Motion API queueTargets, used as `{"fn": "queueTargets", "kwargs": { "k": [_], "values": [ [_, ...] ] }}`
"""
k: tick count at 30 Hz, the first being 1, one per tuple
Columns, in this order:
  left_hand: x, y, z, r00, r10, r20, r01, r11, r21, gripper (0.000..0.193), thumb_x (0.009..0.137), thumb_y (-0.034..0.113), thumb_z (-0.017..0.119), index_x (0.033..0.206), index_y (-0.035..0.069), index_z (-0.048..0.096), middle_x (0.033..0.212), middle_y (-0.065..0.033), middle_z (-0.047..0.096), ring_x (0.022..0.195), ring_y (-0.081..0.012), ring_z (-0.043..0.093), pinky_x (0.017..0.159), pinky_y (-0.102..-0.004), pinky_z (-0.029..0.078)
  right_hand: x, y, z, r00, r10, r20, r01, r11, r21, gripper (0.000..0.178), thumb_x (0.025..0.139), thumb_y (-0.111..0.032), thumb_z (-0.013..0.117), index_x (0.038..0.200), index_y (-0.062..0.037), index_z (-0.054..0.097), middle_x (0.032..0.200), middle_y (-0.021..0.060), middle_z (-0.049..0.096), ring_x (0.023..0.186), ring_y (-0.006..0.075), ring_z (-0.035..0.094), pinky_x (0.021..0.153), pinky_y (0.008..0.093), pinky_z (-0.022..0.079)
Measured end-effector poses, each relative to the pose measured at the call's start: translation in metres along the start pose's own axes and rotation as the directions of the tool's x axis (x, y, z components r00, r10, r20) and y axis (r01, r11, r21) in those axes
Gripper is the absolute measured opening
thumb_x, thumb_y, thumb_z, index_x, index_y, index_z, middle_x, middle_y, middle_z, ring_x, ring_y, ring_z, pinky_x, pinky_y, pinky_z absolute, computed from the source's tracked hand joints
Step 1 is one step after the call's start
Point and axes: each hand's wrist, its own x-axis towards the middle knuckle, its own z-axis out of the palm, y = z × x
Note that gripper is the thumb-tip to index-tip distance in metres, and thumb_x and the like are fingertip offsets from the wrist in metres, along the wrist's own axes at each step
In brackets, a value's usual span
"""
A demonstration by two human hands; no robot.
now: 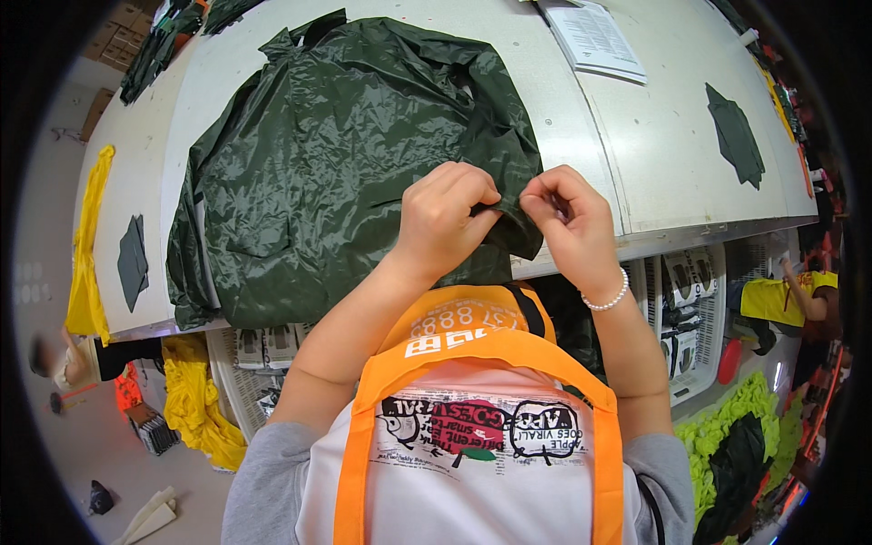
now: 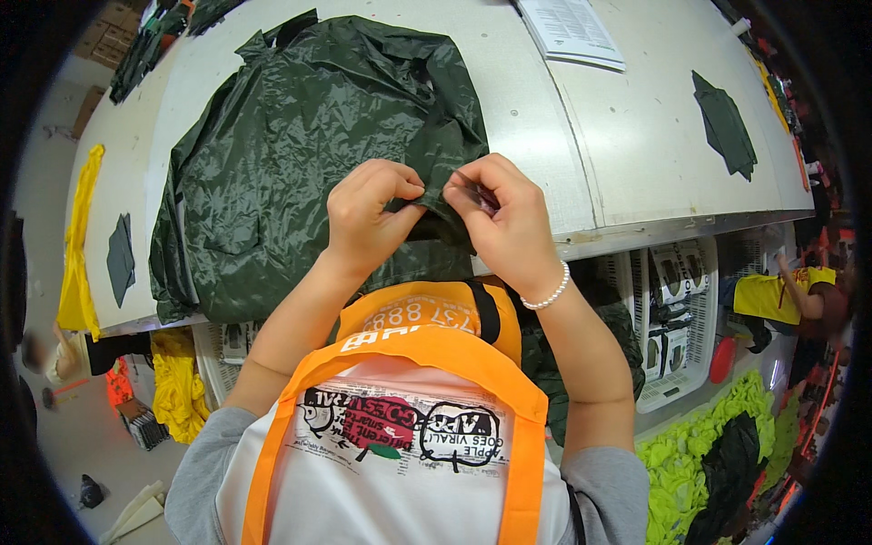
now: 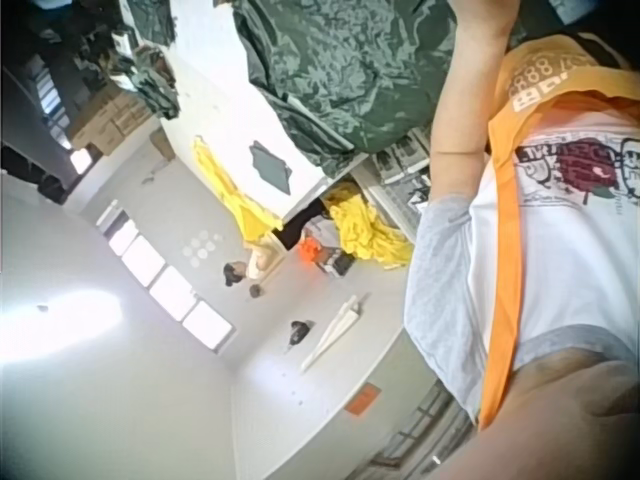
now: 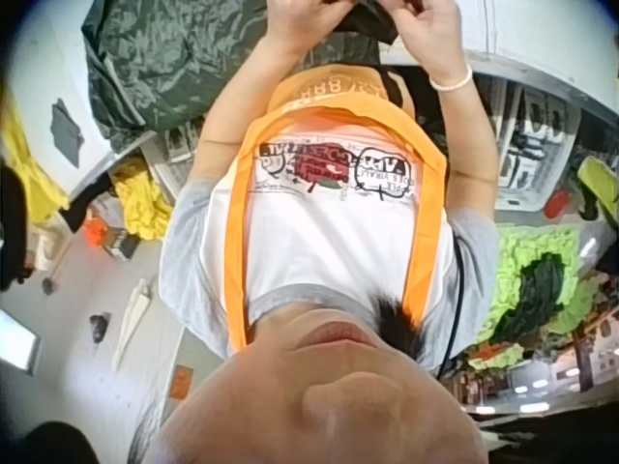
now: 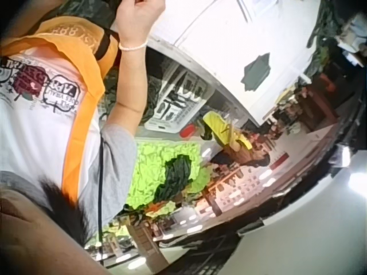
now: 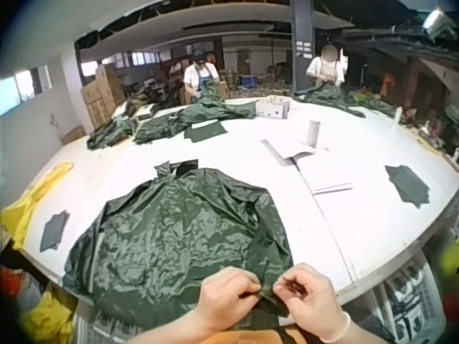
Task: The person folds a green jacket on a white table, aligning edges and smoothing the fabric. They fold the jacket into a compact rectangle and place it into a white basket below the table.
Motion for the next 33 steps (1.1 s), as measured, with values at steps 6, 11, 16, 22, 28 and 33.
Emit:
{"fn": "queueTargets", "kwargs": {
  "k": [6,11,16,22,28,33],
  "values": [
    [0.005,-0.006,-0.007,0.992,-0.054,-0.115,0.048,0.998,-0.051,0.024,0.057,-0.010,0.072,0.069,0.003,0.055,0.075,-0.0072,0.065,0.068,-0.0211,0.063,0.061,-0.0271,0.050,-0.008,-0.004,-0.057,0.723,0.330,0.607,-0.163,0.935,-0.314,0.019,0.083,-0.018,0.067,0.073,-0.0023,0.063,0.067,-0.0022,0.056,0.053,0.0048,0.038,0.049,0.0225,0.035],
    [0.004,-0.002,-0.003,0.995,-0.026,-0.097,0.022,0.999,-0.041,0.024,0.057,-0.009,0.073,0.069,0.003,0.056,0.075,-0.0072,0.065,0.068,-0.0210,0.063,0.061,-0.0271,0.049,-0.004,-0.010,-0.035,0.986,0.086,0.144,-0.084,0.996,-0.021,0.025,0.077,-0.007,0.072,0.097,-0.0013,0.058,0.074,-0.0029,0.050,0.056,0.0025,0.035,0.051,0.0175,0.032],
    [0.005,0.001,-0.001,0.997,0.006,-0.074,-0.009,0.999,-0.035,0.024,0.057,-0.007,0.073,0.070,0.004,0.056,0.075,-0.0070,0.065,0.068,-0.0220,0.063,0.061,-0.0282,0.050,0.001,-0.008,-0.008,0.985,-0.160,0.070,0.165,0.984,-0.066,0.015,0.077,0.002,0.068,0.089,-0.0005,0.060,0.077,0.0011,0.054,0.058,0.0061,0.042,0.053,0.0187,0.036],
    [0.002,0.000,-0.001,0.999,0.003,-0.051,-0.002,1.000,0.008,0.025,0.055,-0.009,0.070,0.071,0.003,0.055,0.075,-0.0075,0.064,0.068,-0.0227,0.063,0.060,-0.0287,0.050,0.003,-0.006,0.010,0.944,-0.329,-0.005,0.316,0.912,-0.261,0.014,0.077,0.007,0.059,0.089,-0.0011,0.055,0.083,0.0114,0.054,0.064,0.0285,0.055,0.059,0.0319,0.046],
    [0.000,0.001,0.001,0.998,-0.007,-0.057,0.005,0.999,-0.036,0.025,0.054,-0.009,0.070,0.069,0.003,0.055,0.074,-0.0074,0.064,0.067,-0.0227,0.063,0.059,-0.0287,0.049,0.018,-0.007,-0.014,0.985,-0.125,-0.116,0.100,0.975,-0.197,0.009,0.081,0.001,0.063,0.086,-0.0001,0.056,0.081,0.0072,0.055,0.063,0.0158,0.052,0.058,0.0271,0.044],
    [0.001,0.000,0.002,0.996,-0.025,-0.081,0.022,0.999,-0.039,0.024,0.054,-0.009,0.070,0.069,0.003,0.055,0.074,-0.0073,0.064,0.067,-0.0223,0.063,0.060,-0.0287,0.050,0.008,-0.011,-0.006,0.966,-0.232,0.111,0.243,0.965,-0.098,0.010,0.077,0.002,0.068,0.083,-0.0016,0.061,0.082,0.0046,0.057,0.059,0.0110,0.050,0.055,0.0239,0.043]
  ]
}}
